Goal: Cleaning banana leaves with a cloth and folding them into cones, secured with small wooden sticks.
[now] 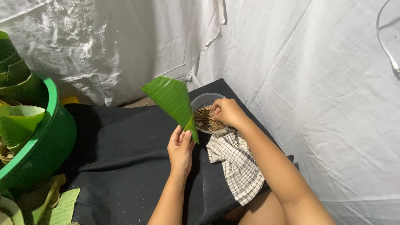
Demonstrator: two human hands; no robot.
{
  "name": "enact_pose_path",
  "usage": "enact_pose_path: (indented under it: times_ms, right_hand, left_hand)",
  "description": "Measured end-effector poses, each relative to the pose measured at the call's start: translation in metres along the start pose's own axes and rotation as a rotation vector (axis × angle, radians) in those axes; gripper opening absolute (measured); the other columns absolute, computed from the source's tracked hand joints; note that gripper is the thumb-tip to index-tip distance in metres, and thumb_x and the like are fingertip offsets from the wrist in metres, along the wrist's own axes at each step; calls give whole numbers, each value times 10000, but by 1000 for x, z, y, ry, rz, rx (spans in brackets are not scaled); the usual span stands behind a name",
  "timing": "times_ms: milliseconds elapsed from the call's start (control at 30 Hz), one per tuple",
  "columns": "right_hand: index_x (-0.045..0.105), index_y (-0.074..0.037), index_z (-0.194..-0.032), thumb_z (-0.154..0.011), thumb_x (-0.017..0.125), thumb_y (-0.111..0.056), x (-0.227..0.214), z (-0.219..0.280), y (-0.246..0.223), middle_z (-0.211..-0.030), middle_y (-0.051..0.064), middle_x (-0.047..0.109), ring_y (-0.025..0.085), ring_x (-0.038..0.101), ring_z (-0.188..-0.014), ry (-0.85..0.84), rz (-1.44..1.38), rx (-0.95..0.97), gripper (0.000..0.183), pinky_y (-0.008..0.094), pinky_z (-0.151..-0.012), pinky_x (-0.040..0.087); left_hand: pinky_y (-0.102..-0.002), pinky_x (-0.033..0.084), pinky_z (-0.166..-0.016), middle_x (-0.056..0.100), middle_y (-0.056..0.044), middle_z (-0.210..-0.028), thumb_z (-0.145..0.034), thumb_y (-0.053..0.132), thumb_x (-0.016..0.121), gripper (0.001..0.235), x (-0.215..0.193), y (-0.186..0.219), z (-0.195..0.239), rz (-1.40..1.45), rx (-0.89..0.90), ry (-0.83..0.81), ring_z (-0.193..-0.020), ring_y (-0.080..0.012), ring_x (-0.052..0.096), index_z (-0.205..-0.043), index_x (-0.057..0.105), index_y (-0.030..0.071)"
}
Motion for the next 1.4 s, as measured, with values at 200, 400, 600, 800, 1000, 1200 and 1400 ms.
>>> enact_pose_path:
  times_ms: [200, 400, 600, 800, 1000, 1200, 1400]
  right_hand:
    - [780, -106, -1072, -848, 748, -82, -17, 17, -5, -962, 101, 813, 289, 767, -997, 70, -276, 49, 228, 396, -913, 582]
    - [674, 26, -1221, -887, 746, -8, -3, 23, -10, -1053, 203, 771, 188, 758, -877, 214, -1036, -108, 343, 268, -783, 656]
    - [711, 29, -1032, -885, 791, -8, 20, 51, -35, -892, 196, 787, 258, 791, -788, 531, -984, -357, 171, 342, -693, 688]
    - [610, 59, -1042, -932, 712, 33, 20, 65, -40, -913, 240, 762, 308, 787, -817, 623, -1047, -570, 152, 370, -666, 689]
    - [584, 76, -980, -920, 711, 68, 17, 76, -47, -878, 231, 731, 325, 790, -808, 650, -1012, -691, 141, 352, -648, 686]
    - [562, 33, -1016, -950, 705, 10, 24, 68, -42, -897, 183, 744, 242, 781, -804, 590, -1013, -689, 159, 274, -653, 656]
    - [617, 22, -959, -908, 763, 14, 13, 77, -43, -828, 176, 754, 201, 738, -640, 661, -775, -690, 155, 263, -533, 591]
  left_hand:
    - [-350, 615, -905, 725, -144, -1242, -962, 53, 648, 521, 2, 5, 2, -40, 20, 9, -1076, -214, 714, -1468, 524, 44]
    - [-335, 621, -877, 732, -143, -1216, -961, 69, 659, 523, 0, 6, -1, -49, 42, 20, -1036, -203, 725, -1466, 525, 44]
    - [-326, 633, -856, 743, -143, -1198, -956, 68, 663, 514, -3, 7, -2, -29, 68, 52, -1015, -198, 738, -1454, 540, 46]
    - [-325, 639, -851, 741, -144, -1200, -959, 69, 659, 517, -5, 8, -5, -10, 85, 28, -1007, -200, 741, -1458, 529, 36]
    - [-341, 637, -869, 739, -152, -1208, -961, 67, 659, 508, -2, 12, 0, -27, 118, 18, -1035, -215, 733, -1453, 538, 41]
    - [-386, 636, -884, 753, -166, -1157, -974, 53, 642, 470, -7, 13, -4, -111, 188, -29, -1036, -238, 729, -1438, 564, 39]
    - [-406, 648, -860, 763, -184, -1111, -978, 41, 640, 431, -12, 2, -15, -208, 263, -61, -1008, -254, 743, -1407, 603, 61]
Point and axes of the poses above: each hand's wrist, its own z-axis away from the middle knuckle, its own x-axis out of the palm, y = z × x, the point moved 10 cm from there along -z, towards the middle knuckle
